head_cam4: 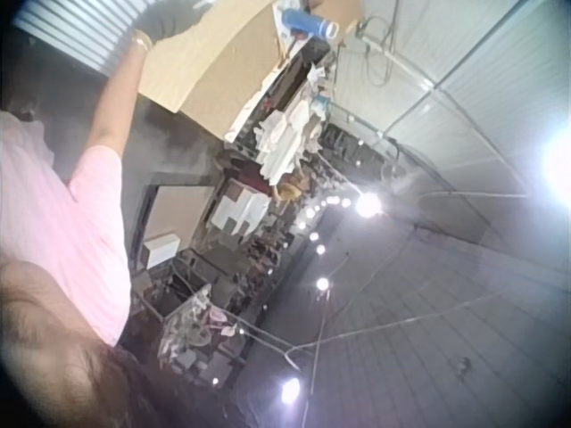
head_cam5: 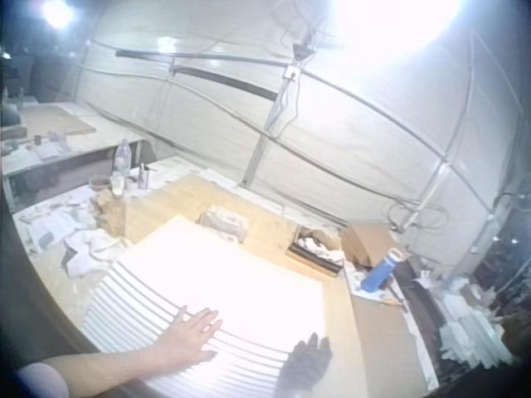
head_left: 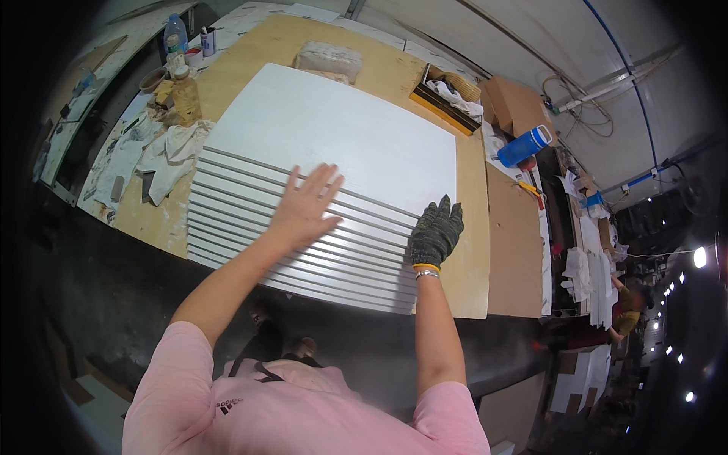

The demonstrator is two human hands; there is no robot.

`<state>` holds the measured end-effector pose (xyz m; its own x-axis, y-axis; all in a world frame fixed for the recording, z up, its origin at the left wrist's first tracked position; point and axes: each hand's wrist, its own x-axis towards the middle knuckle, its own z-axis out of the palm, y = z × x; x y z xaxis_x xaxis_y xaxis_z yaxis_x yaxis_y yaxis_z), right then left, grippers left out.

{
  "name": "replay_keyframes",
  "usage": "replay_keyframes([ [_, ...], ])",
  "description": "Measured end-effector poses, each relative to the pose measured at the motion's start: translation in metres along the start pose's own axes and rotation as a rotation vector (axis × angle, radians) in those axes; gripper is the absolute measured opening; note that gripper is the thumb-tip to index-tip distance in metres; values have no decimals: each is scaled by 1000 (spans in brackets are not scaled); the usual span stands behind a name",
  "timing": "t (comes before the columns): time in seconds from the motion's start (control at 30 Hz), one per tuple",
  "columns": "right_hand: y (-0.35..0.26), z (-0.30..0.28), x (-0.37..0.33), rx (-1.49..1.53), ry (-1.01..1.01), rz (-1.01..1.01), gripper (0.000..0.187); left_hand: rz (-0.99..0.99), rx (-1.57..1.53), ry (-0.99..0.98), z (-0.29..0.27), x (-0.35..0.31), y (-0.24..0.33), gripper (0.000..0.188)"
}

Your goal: The person aligns a stack of white boards on a workbench, then sands the edges of the boards using a sanding block. The person then wipes the boards with a cloth.

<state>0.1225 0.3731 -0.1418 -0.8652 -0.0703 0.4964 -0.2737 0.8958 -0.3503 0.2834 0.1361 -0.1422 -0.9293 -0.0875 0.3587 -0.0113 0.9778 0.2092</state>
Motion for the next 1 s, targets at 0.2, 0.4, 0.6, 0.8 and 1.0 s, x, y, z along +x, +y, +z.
replay_keyframes([
  [0.2,11,-6,4,-33,-81,-43,54,240,-253,-68,13,-8,31,70],
  [0.4,86,3,-22,376,-101,92,47,-398,-118,592,-19,-64,-107,54],
  [0.6,71,30,-50,229,22,111,44,-874,-295,461,-4,-109,-212,54],
  [0.8,84,23,-45,88,-14,99,53,-941,-204,418,-2,-97,-197,58],
  [1.0,83,16,-32,147,-107,142,55,-921,-140,446,2,-94,-202,58],
])
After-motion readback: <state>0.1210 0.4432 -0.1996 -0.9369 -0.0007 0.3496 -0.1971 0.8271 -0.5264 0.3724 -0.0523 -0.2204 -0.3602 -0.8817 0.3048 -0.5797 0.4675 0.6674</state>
